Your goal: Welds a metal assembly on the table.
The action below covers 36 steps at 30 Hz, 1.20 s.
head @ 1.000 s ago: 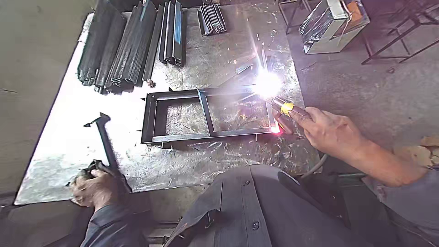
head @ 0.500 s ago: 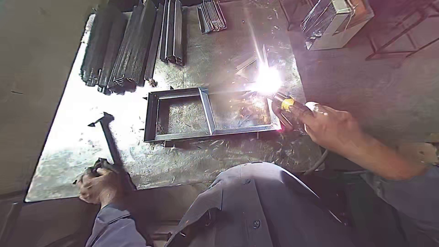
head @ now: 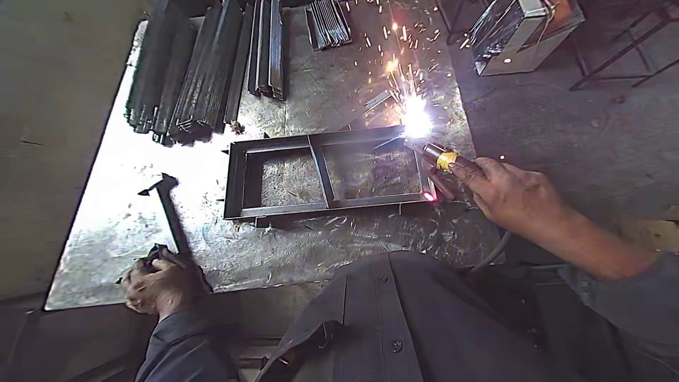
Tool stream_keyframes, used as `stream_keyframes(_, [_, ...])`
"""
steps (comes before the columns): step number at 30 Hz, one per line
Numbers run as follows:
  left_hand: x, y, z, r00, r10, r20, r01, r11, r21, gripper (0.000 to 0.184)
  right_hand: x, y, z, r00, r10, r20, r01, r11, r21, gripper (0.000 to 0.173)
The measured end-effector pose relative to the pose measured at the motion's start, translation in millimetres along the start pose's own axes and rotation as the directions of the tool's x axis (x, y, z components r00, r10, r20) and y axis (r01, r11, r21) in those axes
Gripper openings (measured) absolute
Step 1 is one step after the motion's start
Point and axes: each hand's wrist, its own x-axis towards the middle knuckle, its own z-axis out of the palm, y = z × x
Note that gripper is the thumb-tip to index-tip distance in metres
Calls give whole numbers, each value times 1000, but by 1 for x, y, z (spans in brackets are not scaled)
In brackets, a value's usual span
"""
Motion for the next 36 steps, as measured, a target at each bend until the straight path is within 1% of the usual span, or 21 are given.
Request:
stream_keyframes(2, [1, -5, 4, 998, 42, -53, -44, 999, -25, 55, -1, 1, 3, 999, -15, -41, 14, 1000, -24, 49])
stream_keyframes(3, [-4, 0, -2, 998, 45, -46, -46, 998, -35, 55, -1, 1, 3, 999, -19, -46, 17, 1000, -26, 50])
stream_keyframes(5, [-21, 25, -27, 998, -21, 62, 25, 997, -66, 53, 0, 1, 3, 999, -18, -42, 17, 1000, -6, 49])
stream_keyframes(6, [-20, 26, -27, 996, -48, 75, 53, 997, -62, 53, 1, 2, 3, 999, -20, -44, 20, 1000, 1, 51])
stream_keyframes(8, [-8, 14, -13, 998, -49, 50, 52, 997, -62, 52, 1, 2, 4, 998, -27, -52, 28, 1000, 11, 54])
stream_keyframes(12, [28, -29, 34, 998, -21, -64, 21, 1000, -16, 57, 2, 4, 7, 999, -19, -40, 19, 1000, 5, 52])
stream_keyframes(14, [26, -23, 26, 999, -43, -3, 43, 999, -22, 56, 2, 4, 7, 999, -16, -35, 17, 1000, 10, 54])
stream_keyframes(17, [27, -23, 29, 998, -53, -30, 53, 998, 20, 57, 2, 5, 8, 999, -16, -36, 16, 1000, 18, 54])
stream_keyframes(18, [22, -18, 23, 999, -48, -22, 49, 999, 19, 56, 2, 5, 8, 999, -14, -34, 15, 1000, 14, 55])
stream_keyframes(21, [11, -15, 14, 999, 9, -34, -9, 1000, -8, 58, 3, 4, 8, 999, -12, -39, 13, 1000, 23, 54])
stream_keyframes(22, [10, -12, 12, 999, 3, -37, -4, 1000, -10, 58, 3, 3, 7, 999, -9, -33, 10, 999, 30, 54])
stream_keyframes(23, [5, -4, 4, 1000, -28, 5, 28, 999, -21, 57, 3, 2, 6, 999, -10, -35, 11, 999, 36, 55])
stream_keyframes(24, [3, 0, 2, 998, -57, 14, 57, 998, -19, 56, 3, 2, 6, 999, -11, -38, 12, 999, 39, 56])
stream_keyframes(26, [1, 4, 2, 996, -88, 11, 88, 996, -9, 54, 3, 2, 5, 1000, -7, -30, 8, 999, 40, 56])
stream_keyframes(28, [10, -7, 14, 998, -62, -32, 61, 998, -28, 54, 4, 1, 5, 999, -5, -33, 6, 999, 37, 54])
stream_keyframes(31, [19, -20, 27, 997, -36, -63, 33, 999, -42, 54, 4, 2, 6, 999, -6, -34, 7, 1000, 27, 52])
stream_keyframes(34, [10, -8, 14, 998, -65, -24, 63, 996, -70, 55, 5, 2, 7, 999, -7, -41, 8, 1000, 26, 53])
stream_keyframes(36, [11, -10, 15, 998, -49, -28, 48, 997, -59, 56, 5, 2, 7, 999, -12, -46, 13, 1000, 19, 52])
